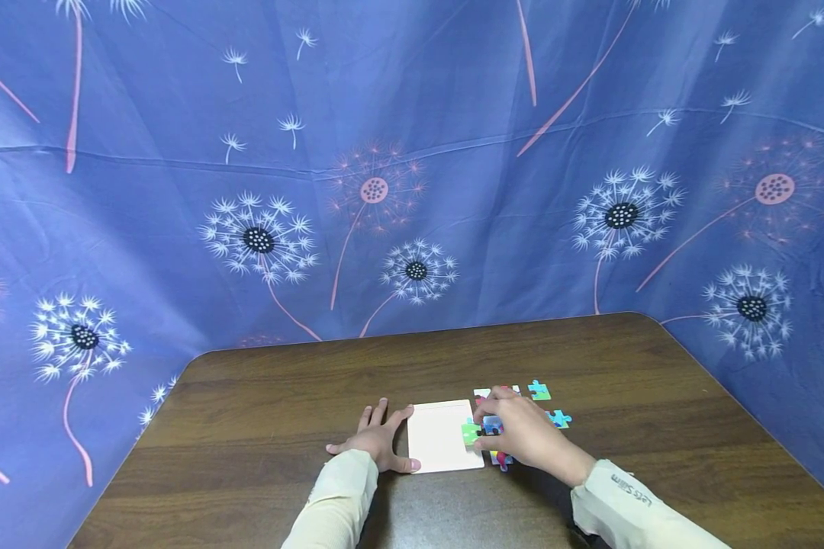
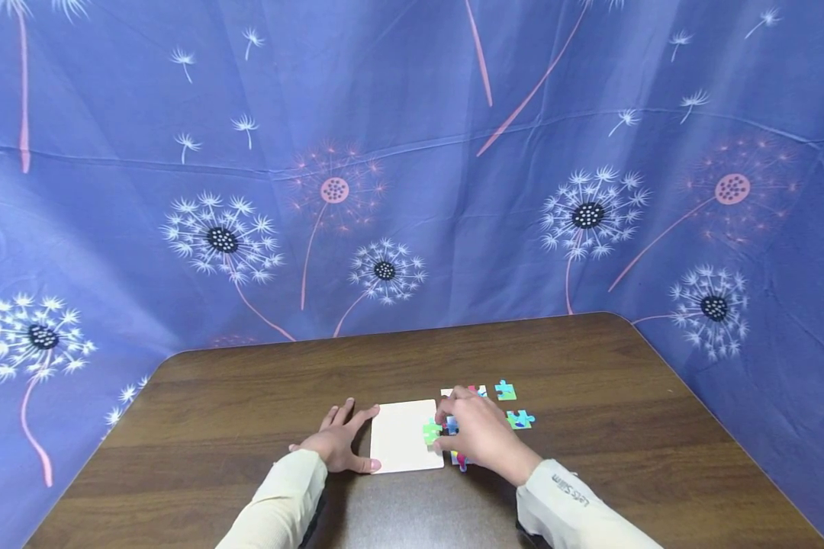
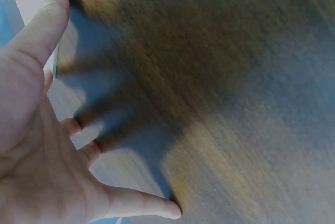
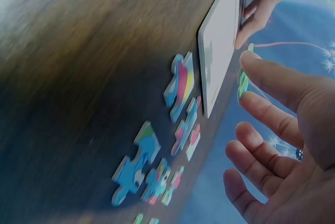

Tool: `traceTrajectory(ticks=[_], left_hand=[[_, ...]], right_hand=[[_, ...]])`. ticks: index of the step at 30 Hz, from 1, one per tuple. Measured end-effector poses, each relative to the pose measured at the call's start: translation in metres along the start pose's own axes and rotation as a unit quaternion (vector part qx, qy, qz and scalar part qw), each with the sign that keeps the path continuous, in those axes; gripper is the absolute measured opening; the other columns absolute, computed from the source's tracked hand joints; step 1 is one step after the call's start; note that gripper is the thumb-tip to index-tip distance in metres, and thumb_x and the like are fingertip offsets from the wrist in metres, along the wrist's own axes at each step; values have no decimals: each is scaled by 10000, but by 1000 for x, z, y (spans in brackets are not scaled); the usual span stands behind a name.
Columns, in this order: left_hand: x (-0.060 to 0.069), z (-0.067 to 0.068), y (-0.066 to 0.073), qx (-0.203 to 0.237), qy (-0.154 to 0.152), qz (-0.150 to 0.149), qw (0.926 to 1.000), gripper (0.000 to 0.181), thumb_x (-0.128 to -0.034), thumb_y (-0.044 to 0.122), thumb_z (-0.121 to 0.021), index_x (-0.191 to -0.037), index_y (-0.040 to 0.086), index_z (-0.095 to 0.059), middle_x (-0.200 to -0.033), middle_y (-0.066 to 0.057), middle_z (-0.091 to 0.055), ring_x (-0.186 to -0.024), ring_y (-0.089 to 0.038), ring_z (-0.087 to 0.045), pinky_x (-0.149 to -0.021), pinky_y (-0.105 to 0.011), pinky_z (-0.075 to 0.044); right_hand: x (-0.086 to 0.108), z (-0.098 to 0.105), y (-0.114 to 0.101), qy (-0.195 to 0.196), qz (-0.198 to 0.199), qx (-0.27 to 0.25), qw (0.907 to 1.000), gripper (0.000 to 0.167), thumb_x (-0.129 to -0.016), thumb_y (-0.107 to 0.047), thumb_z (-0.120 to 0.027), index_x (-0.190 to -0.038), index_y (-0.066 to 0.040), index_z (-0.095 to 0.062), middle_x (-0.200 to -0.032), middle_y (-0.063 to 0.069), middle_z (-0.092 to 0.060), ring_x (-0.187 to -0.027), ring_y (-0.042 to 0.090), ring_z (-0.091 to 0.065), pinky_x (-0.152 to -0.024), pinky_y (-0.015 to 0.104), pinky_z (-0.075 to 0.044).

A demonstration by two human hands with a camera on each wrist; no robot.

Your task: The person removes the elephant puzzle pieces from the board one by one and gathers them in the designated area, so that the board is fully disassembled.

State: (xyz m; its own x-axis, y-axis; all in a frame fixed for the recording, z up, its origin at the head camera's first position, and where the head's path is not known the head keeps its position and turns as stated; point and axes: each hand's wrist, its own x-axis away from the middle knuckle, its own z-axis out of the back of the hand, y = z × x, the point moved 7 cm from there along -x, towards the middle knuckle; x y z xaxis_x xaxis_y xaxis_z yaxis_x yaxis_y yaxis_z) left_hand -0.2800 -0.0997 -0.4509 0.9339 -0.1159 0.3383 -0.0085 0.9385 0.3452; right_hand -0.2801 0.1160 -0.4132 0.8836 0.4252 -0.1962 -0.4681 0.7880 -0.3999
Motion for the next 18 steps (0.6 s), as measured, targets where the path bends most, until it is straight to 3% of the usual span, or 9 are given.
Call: traceTrajectory(ticks=[2,5,10,14,18], left_hand=[[0,0,0,-1,-6,0,10000,892,-817,427,-842,-1562,329,-362,-1679,-76,-184,-1544,-350,-138,-880,-923,-220],[0,0,-1,4,-25,15,10000,892,-817,429,-840,-1562,330,-361,-1679,-74,-181,-1545,-350,-136,-882,-922,-218],[-2,-2,-3,20,-32,45,10000,898,-812,427,-842,-1562,335,-358,-1682,-69,-172,-1545,-348,-136,-884,-923,-213],[-4,-3,-2,24,-36,47,10000,905,-807,432,-843,-1563,338,-354,-1683,-70,-168,-1545,-351,-133,-883,-926,-205],[-7,-4,-4,16,-50,62,10000,915,-801,441,-844,-1565,346,-349,-1685,-63,-162,-1548,-345,-125,-882,-926,-203]], right_hand=[[2,3,2,72,5,13,10000,260,-725,-282,-930,-884,-222,-733,-939,-70,-587,-806,140,-568,-639,298,-451],[6,6,7,148,-76,26,9999,254,-727,-254,-930,-883,-222,-732,-1034,-20,-656,-1009,269,-651,-790,436,-533],[12,10,16,113,-236,37,9997,257,-736,-268,-923,-900,-230,-728,-1224,159,-672,-1204,443,-603,-918,633,-498],[16,12,22,120,-119,181,9997,255,-736,-297,-924,-889,-242,-727,-1104,56,-674,-1024,296,-661,-802,476,-551],[21,13,27,108,-34,199,9997,257,-737,-300,-922,-885,-244,-718,-926,-80,-572,-777,107,-544,-637,301,-456]])
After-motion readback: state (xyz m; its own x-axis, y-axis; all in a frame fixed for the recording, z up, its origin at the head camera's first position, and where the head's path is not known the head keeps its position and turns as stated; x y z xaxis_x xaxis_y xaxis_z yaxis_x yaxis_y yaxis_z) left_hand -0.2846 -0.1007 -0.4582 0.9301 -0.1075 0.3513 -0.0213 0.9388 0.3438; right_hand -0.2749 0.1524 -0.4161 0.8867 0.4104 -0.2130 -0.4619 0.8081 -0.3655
